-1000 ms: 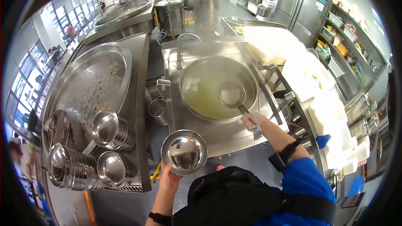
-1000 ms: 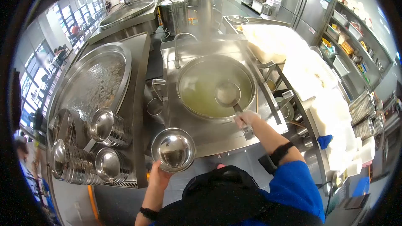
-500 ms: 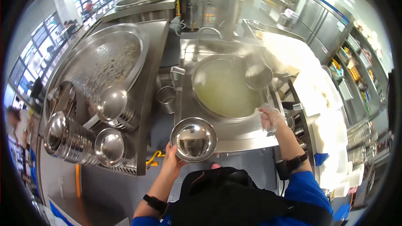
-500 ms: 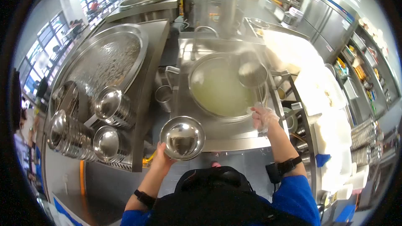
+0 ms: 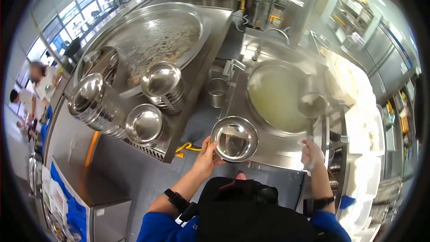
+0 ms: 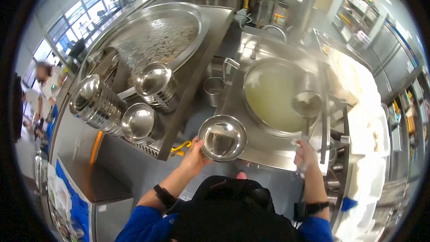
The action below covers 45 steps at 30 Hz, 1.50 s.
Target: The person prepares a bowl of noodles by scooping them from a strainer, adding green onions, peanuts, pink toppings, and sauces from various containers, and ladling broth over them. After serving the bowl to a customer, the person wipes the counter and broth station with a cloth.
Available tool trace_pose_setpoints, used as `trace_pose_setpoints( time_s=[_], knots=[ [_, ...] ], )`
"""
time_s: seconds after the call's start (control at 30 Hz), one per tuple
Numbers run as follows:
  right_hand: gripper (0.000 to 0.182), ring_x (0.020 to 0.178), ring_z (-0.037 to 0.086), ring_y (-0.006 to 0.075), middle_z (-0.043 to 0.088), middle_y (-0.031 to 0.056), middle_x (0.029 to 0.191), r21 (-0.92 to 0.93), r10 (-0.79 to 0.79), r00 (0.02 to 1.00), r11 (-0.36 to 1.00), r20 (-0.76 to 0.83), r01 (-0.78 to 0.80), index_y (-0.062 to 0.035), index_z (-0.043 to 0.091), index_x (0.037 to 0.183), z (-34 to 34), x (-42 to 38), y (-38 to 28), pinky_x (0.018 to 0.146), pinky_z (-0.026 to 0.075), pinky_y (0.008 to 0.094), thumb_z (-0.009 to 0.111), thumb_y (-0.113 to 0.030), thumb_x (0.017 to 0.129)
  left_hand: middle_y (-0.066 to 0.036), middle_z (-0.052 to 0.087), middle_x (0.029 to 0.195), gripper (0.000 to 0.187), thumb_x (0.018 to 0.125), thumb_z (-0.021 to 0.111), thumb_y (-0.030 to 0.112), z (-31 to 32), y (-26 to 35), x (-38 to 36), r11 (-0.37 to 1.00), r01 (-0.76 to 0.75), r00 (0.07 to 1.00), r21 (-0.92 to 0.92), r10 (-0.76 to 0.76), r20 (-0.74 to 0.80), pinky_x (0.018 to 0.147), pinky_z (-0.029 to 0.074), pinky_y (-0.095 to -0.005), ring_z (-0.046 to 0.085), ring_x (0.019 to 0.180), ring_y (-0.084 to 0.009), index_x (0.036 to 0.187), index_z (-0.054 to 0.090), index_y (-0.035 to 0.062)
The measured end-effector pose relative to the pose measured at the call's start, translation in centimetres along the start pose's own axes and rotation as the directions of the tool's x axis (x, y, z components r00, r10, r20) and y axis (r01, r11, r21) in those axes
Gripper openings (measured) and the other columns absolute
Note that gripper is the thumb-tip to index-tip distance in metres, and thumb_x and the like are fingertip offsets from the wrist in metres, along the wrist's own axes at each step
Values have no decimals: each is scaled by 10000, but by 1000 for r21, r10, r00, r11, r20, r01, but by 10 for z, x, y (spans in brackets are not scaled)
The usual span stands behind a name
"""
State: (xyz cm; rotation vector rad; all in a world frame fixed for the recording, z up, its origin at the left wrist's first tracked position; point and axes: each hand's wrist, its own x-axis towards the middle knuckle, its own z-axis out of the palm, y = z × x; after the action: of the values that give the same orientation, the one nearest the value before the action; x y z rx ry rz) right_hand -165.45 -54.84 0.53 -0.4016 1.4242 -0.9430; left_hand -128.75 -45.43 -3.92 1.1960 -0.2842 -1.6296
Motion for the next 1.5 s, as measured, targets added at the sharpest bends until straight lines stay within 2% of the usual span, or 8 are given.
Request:
trace_pose_setpoints(
  time_s=[0.2, 0.47, 0.8, 1.17, 1.3, 1.43, 1.47, 1.5],
  knots=[
    [191, 310, 280, 94, 320, -45, 436, -87, 273, 944, 961, 184, -261, -122, 516, 770, -16, 28, 22, 274, 201, 258, 514, -245, 917, -105, 440, 1235, 586, 874, 575, 332, 5, -4, 5, 999, -1, 994, -33, 5, 109, 766, 536, -435, 561, 983, -240, 1343, 239, 232],
    [225, 389, 414, 129, 457, 8, 514, -449, -222, 953, 844, 208, 295, -47, 576, 978, 19, -56, 30, 339, 318, 257, 586, -250, 881, -100, 447, 1221, 516, 909, 514, 367, 40, 3, 13, 999, 33, 977, 35, -40, 208, 740, 559, -421, 565, 1019, -236, 1327, 263, 196],
    [218, 574, 591, 271, 587, 129, 633, -758, -462, 847, 445, 261, 477, -60, 617, 943, 26, -60, 78, 552, 460, 370, 517, -250, 907, -105, 553, 1167, 552, 892, 483, 466, 69, 23, -1, 994, 1, 945, 110, -37, 325, 740, 565, -385, 610, 983, -238, 1275, 364, 86],
    [229, 630, 596, 322, 583, 139, 649, -695, -565, 751, 385, 343, 607, -40, 577, 953, 50, -91, 32, 566, 471, 393, 506, -252, 904, -86, 467, 1272, 655, 842, 582, 385, 49, 13, -18, 996, -27, 939, 84, -3, 344, 766, 549, -417, 584, 1043, -250, 1344, 230, 157],
    [220, 630, 590, 301, 579, 140, 736, -644, -795, 173, -320, 582, 695, 5, 571, 949, 34, -63, 31, 532, 479, 367, 580, -186, 841, -78, 448, 1292, 683, 839, 588, 349, 51, 15, -24, 994, -81, 939, 67, 54, 340, 774, 540, -396, 561, 1079, -242, 1371, 199, 169],
    [359, 695, 590, 319, 554, 199, 947, -544, -641, -309, -764, 703, 347, 5, 572, 1041, 36, -54, 42, 495, 479, 383, 676, -73, 707, -80, 444, 1297, 660, 847, 580, 314, 51, 17, -24, 994, -106, 934, 8, 97, 345, 778, 538, -392, 560, 1079, -238, 1368, 204, 166],
    [310, 687, 592, 332, 563, 187, 946, -631, -689, -270, -725, 672, 276, -10, 588, 989, 33, -52, 61, 507, 484, 392, 687, -84, 705, -79, 443, 1298, 648, 850, 577, 305, 50, 17, -25, 995, -104, 935, -8, 100, 340, 775, 539, -391, 561, 1076, -236, 1365, 210, 165],
    [274, 695, 598, 326, 575, 175, 894, -707, -776, 174, -425, 606, 565, -12, 592, 975, 25, -53, 74, 500, 481, 376, 672, -127, 739, -80, 445, 1293, 641, 851, 575, 300, 50, 18, -26, 994, -104, 930, -30, 108, 350, 773, 539, -389, 560, 1076, -234, 1362, 212, 164]
  ],
)
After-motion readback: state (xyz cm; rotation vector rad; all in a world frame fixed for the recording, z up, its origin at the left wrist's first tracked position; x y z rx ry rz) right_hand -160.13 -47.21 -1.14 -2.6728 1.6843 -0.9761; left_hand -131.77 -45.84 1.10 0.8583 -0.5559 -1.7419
